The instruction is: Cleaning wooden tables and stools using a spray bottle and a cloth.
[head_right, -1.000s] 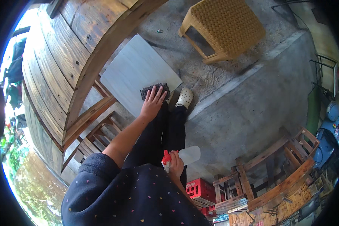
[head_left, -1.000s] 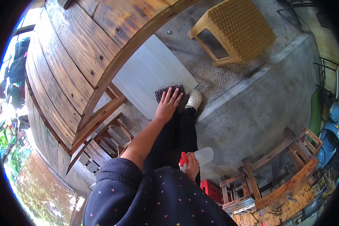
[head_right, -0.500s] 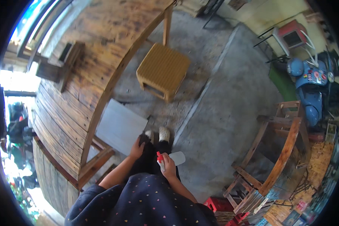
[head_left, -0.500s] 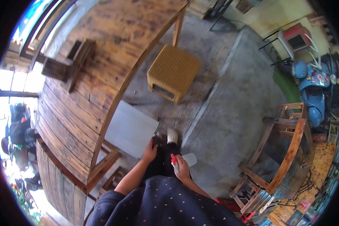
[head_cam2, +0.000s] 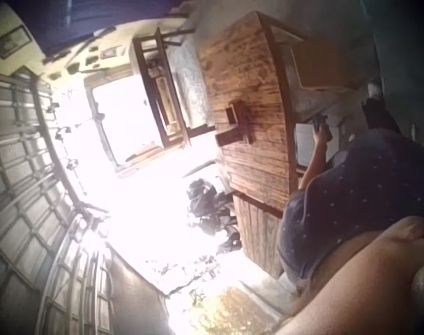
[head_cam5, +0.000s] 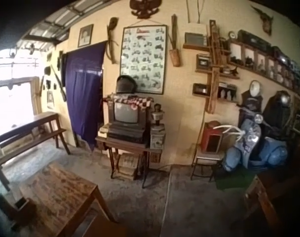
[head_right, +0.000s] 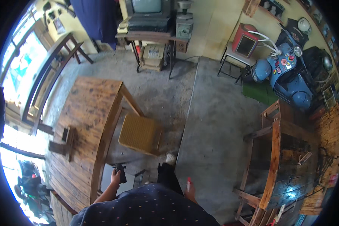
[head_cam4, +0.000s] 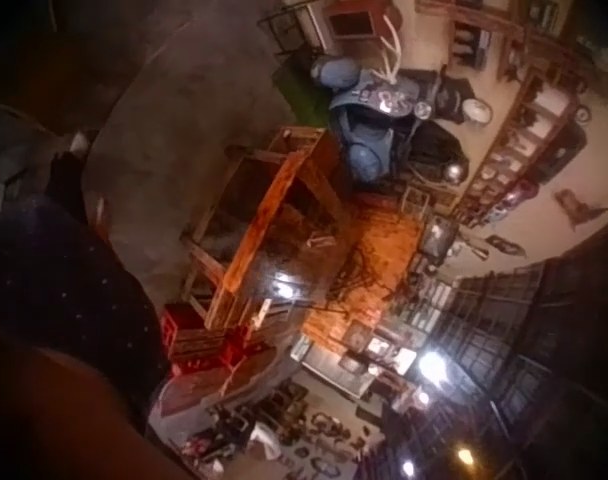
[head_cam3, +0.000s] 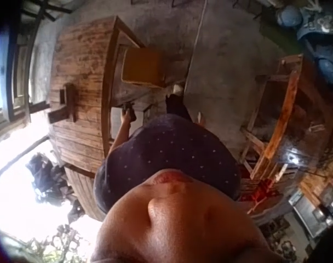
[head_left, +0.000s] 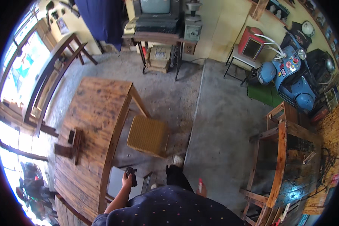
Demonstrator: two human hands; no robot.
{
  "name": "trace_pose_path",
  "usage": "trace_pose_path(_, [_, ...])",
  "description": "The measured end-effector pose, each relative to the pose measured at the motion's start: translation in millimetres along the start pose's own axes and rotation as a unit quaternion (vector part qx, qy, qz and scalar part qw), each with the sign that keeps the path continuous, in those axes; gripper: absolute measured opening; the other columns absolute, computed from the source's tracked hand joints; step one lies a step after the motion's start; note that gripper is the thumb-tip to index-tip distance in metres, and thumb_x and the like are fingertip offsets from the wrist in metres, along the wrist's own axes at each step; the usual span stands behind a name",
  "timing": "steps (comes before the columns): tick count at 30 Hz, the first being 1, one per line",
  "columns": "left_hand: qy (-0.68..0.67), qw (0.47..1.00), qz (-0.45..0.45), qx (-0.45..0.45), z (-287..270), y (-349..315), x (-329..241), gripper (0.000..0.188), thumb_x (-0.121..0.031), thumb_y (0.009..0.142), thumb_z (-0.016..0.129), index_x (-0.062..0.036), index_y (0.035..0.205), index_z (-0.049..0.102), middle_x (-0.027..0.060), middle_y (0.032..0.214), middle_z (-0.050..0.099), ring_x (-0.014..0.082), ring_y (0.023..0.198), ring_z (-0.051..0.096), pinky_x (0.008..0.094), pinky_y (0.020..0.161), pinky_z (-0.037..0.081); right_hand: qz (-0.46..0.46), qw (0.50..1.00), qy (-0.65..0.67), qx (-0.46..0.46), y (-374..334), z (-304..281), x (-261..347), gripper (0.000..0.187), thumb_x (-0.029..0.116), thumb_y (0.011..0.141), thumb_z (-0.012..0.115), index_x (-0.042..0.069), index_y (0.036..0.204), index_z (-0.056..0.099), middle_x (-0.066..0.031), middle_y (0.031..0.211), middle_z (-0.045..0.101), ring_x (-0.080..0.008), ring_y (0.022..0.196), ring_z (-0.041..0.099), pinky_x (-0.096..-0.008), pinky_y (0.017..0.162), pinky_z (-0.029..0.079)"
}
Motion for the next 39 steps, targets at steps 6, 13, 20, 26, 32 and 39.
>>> trace_pose_path(6, [0.115, 0.986, 0.088, 0.086, 78.4, 49.9, -90.9, 0.046, -0.024, 0.094, 0.057, -0.0016, 0.133, 0.046, 0.0122, 0.117, 0.059, 0.0212, 0.103, 0.058, 0.0328, 0.089, 0.046, 0.125, 0.992, 0.000, -0.025, 45.7, -87.3, -15.4, 0.049, 0.007, 0.073, 0.055, 0.002, 0.122, 0.053, -0.0238, 0.103, 0.063, -0.0397, 0.097, 0.063, -0.0461, 0.082, 0.049])
trace_pose_path(13, [-0.178, 0.979, 0.041, 0.089, 175.1, 80.3, -193.6, 0.039, -0.026, 0.097, 0.052, -0.0053, 0.130, 0.049, 0.0098, 0.115, 0.060, 0.0196, 0.100, 0.061, 0.0327, 0.086, 0.050, -0.026, 0.997, -0.009, -0.072, 176.7, -116.9, 38.2, 0.047, 0.007, 0.076, 0.056, -0.001, 0.122, 0.052, -0.0239, 0.109, 0.062, -0.0375, 0.105, 0.061, -0.0418, 0.089, 0.047])
trace_pose_path(20, [-0.279, 0.953, 0.057, 0.100, 261.2, 178.9, -253.2, 0.035, -0.027, 0.098, 0.050, -0.0055, 0.125, 0.051, 0.0088, 0.105, 0.063, 0.0198, 0.092, 0.063, 0.0340, 0.082, 0.052, -0.087, 0.974, 0.109, -0.178, 349.5, -96.8, 159.3, 0.040, 0.007, 0.087, 0.053, -0.002, 0.126, 0.052, -0.0190, 0.115, 0.061, -0.0315, 0.103, 0.060, -0.0380, 0.089, 0.047])
trace_pose_path(26, [-0.223, 0.973, 0.028, -0.051, 344.9, 308.2, -337.7, 0.033, -0.031, 0.094, 0.053, -0.0010, 0.103, 0.062, 0.0083, 0.091, 0.064, 0.0178, 0.082, 0.060, 0.0350, 0.073, 0.050, -0.218, 0.914, 0.278, -0.201, 487.9, -42.6, 281.5, 0.037, 0.009, 0.089, 0.050, -0.001, 0.124, 0.055, -0.0156, 0.113, 0.063, -0.0262, 0.097, 0.061, -0.0346, 0.085, 0.047])
trace_pose_path(32, [-0.270, 0.959, 0.077, -0.034, 354.8, 394.3, -443.9, 0.036, -0.033, 0.094, 0.052, -0.0012, 0.107, 0.062, 0.0074, 0.090, 0.064, 0.0160, 0.083, 0.059, 0.0334, 0.079, 0.047, -0.204, 0.970, 0.122, 0.057, 604.8, -13.4, 410.9, 0.039, 0.008, 0.082, 0.052, 0.000, 0.120, 0.057, -0.0169, 0.111, 0.063, -0.0296, 0.099, 0.061, -0.0388, 0.087, 0.048])
trace_pose_path(39, [-0.498, 0.866, -0.019, 0.044, 309.2, 385.3, -539.2, 0.045, -0.042, 0.097, 0.042, -0.0077, 0.122, 0.059, 0.0102, 0.113, 0.066, 0.0272, 0.104, 0.063, 0.0395, 0.095, 0.048, -0.345, 0.918, 0.168, 0.096, 714.7, 70.2, 549.6, 0.037, 0.002, 0.076, 0.051, 0.002, 0.112, 0.061, -0.0124, 0.104, 0.064, -0.0168, 0.081, 0.060, -0.0314, 0.074, 0.049])
Point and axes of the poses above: each hand's wrist, its own y-axis towards the middle knuckle, its own z-axis out of the palm, x = y × z, the point moved 2 cm from there along y, towards the middle knuckle
